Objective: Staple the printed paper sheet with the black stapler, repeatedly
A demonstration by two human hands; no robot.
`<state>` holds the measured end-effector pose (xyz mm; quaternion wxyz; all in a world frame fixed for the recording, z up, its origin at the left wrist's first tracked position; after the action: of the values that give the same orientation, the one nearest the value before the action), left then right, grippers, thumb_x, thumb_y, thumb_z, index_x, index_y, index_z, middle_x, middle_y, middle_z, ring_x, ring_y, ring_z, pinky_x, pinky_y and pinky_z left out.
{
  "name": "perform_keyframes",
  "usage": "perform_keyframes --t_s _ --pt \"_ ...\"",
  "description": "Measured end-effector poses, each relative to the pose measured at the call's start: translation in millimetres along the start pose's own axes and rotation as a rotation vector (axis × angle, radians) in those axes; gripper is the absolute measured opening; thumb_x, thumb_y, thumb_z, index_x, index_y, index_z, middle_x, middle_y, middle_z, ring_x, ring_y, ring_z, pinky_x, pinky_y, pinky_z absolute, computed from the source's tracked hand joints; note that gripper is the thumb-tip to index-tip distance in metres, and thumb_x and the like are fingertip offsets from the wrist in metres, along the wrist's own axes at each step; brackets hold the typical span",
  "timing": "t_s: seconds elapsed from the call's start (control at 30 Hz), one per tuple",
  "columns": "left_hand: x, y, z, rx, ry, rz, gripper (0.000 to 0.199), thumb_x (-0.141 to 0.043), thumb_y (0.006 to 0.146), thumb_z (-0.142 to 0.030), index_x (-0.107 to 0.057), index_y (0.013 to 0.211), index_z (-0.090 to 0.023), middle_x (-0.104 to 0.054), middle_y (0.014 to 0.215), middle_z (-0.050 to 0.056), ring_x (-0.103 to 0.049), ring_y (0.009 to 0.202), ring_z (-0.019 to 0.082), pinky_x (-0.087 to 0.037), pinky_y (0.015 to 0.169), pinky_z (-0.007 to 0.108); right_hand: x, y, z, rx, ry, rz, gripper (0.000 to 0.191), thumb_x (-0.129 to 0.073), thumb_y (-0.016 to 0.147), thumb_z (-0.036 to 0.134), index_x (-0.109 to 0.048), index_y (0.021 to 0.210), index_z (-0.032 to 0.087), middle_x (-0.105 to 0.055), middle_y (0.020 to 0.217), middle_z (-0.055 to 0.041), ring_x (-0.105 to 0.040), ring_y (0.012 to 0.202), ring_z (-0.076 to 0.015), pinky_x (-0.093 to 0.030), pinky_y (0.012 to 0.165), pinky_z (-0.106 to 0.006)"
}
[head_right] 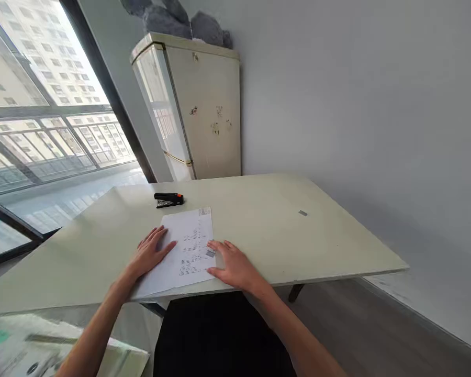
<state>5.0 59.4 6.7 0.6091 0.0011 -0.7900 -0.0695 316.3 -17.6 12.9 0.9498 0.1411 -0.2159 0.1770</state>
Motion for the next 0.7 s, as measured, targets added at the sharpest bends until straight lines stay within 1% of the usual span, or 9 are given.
perform_keyframes --t_s 0.13,0.23,0.37,0.53,0.7 --pt "13.5 2 18 0.033 0.021 -0.016 0.084 -0.039 0.095 -0.078 -0.045 0.156 -0.021 -0.034 0.171 0.01 -0.024 0.16 0.033 -0.022 0.128 0.052 9 -5 -3 -0.01 0.041 -0.074 0.062 -0.068 0.093 0.031 -0.049 0.152 0.034 -0.056 0.157 -0.0029 -0.049 0.148 -0.0255 -0.036 0.125 -0.052" --pt "17.9 5 22 0.03 0.029 -0.016 0.081 -0.041 0.095 -0.076 -0.047 0.156 -0.023 -0.036 0.17 0.008 -0.026 0.159 0.033 -0.022 0.128 0.053 13 -9 -7 -0.023 0.07 -0.127 0.051 -0.06 0.099 0.033 -0.049 0.149 0.031 -0.061 0.152 -0.0062 -0.053 0.145 -0.0235 -0.04 0.122 -0.05" --pt "19.4 9 23 0.01 0.029 -0.02 0.079 -0.043 0.095 -0.075 -0.047 0.155 -0.024 -0.037 0.169 0.007 -0.027 0.159 0.031 -0.022 0.129 0.051 13 -12 -10 -0.024 0.076 -0.148 0.045 -0.06 0.099 0.033 -0.054 0.144 0.029 -0.066 0.146 -0.0074 -0.058 0.14 -0.0231 -0.045 0.119 -0.049" --pt "22.3 16 29 0.018 0.014 -0.043 0.079 -0.046 0.093 -0.074 -0.05 0.153 -0.023 -0.042 0.167 0.008 -0.031 0.157 0.032 -0.024 0.128 0.05 10 -13 -10 -0.022 0.052 -0.151 0.044 -0.06 0.098 0.032 -0.055 0.142 0.028 -0.067 0.144 -0.0069 -0.059 0.138 -0.0231 -0.045 0.118 -0.049" --pt "27.3 27 43 0.089 0.001 -0.086 0.072 -0.035 0.101 -0.069 -0.048 0.154 -0.023 -0.044 0.166 0.009 -0.038 0.154 0.033 -0.028 0.125 0.051 8 -14 -7 -0.019 0.038 -0.152 0.043 -0.059 0.099 0.03 -0.055 0.142 0.029 -0.067 0.145 -0.0055 -0.058 0.139 -0.0223 -0.042 0.119 -0.049"
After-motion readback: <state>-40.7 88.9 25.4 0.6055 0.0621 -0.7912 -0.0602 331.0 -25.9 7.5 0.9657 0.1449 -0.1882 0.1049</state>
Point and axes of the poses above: each hand's wrist, its own y-axis towards the middle knuckle, its own x-axis out of the back of the hand, z = x × y, the point moved 6 cm from there along y, towards the middle knuckle
